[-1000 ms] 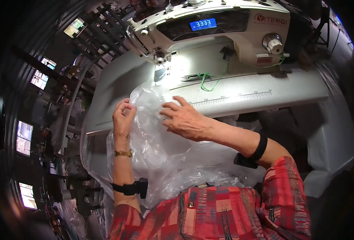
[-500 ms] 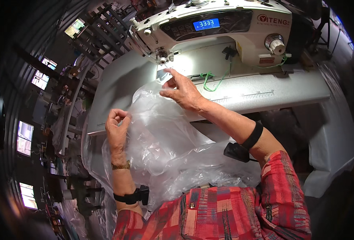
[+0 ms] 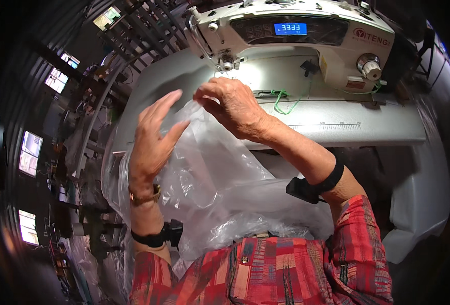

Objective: Sewing large white plastic or fabric sheets at an industrial sewing machine workstation.

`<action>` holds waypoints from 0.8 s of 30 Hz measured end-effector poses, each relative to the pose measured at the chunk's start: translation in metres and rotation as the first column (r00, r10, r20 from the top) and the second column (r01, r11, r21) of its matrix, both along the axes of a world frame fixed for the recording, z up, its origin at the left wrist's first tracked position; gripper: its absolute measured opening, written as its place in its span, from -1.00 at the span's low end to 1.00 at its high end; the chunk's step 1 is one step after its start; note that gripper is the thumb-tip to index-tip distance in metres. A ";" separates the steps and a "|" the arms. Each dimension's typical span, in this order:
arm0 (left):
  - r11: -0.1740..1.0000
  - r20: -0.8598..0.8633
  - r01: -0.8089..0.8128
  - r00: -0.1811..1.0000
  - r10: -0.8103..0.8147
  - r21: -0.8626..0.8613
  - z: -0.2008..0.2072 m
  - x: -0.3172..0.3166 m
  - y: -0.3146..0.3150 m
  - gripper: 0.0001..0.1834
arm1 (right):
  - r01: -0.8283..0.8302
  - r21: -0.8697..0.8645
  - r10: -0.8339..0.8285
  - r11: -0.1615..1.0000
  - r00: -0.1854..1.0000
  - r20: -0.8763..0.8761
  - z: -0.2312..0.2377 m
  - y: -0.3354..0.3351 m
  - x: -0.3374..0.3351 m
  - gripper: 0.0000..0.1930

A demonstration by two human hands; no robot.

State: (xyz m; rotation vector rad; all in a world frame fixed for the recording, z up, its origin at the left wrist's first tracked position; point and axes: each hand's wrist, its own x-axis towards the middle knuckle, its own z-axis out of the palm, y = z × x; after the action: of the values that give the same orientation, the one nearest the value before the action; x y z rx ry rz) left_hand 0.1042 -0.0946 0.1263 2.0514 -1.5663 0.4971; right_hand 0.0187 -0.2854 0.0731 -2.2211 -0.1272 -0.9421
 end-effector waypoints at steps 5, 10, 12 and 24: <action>0.993 -0.362 0.080 0.926 -0.108 -0.091 -0.013 0.023 -0.037 -0.82 | -0.065 0.382 0.041 0.922 0.997 0.071 0.003 0.006 0.002 -0.77; 0.992 -0.676 0.029 0.729 -0.104 -0.120 -0.036 0.045 -0.039 -0.80 | 0.023 0.518 0.126 0.855 0.960 -0.252 -0.020 0.027 -0.023 -0.44; 0.997 -0.636 0.005 0.770 -0.055 -0.080 -0.041 0.053 -0.040 -0.79 | -0.118 0.683 0.426 0.721 0.853 -0.303 -0.031 0.033 -0.038 -0.48; 0.986 -0.222 -0.113 0.965 0.139 0.124 -0.081 0.088 -0.060 -0.80 | 0.015 -0.251 -0.038 0.968 0.996 -0.086 -0.086 0.008 -0.025 -0.85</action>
State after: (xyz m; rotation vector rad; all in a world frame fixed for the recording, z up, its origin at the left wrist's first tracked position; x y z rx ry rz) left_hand 0.1921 -0.1549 0.0449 2.2131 -1.3599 0.2116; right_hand -0.0068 -0.2770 -0.0132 -2.4995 -0.1840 -0.8788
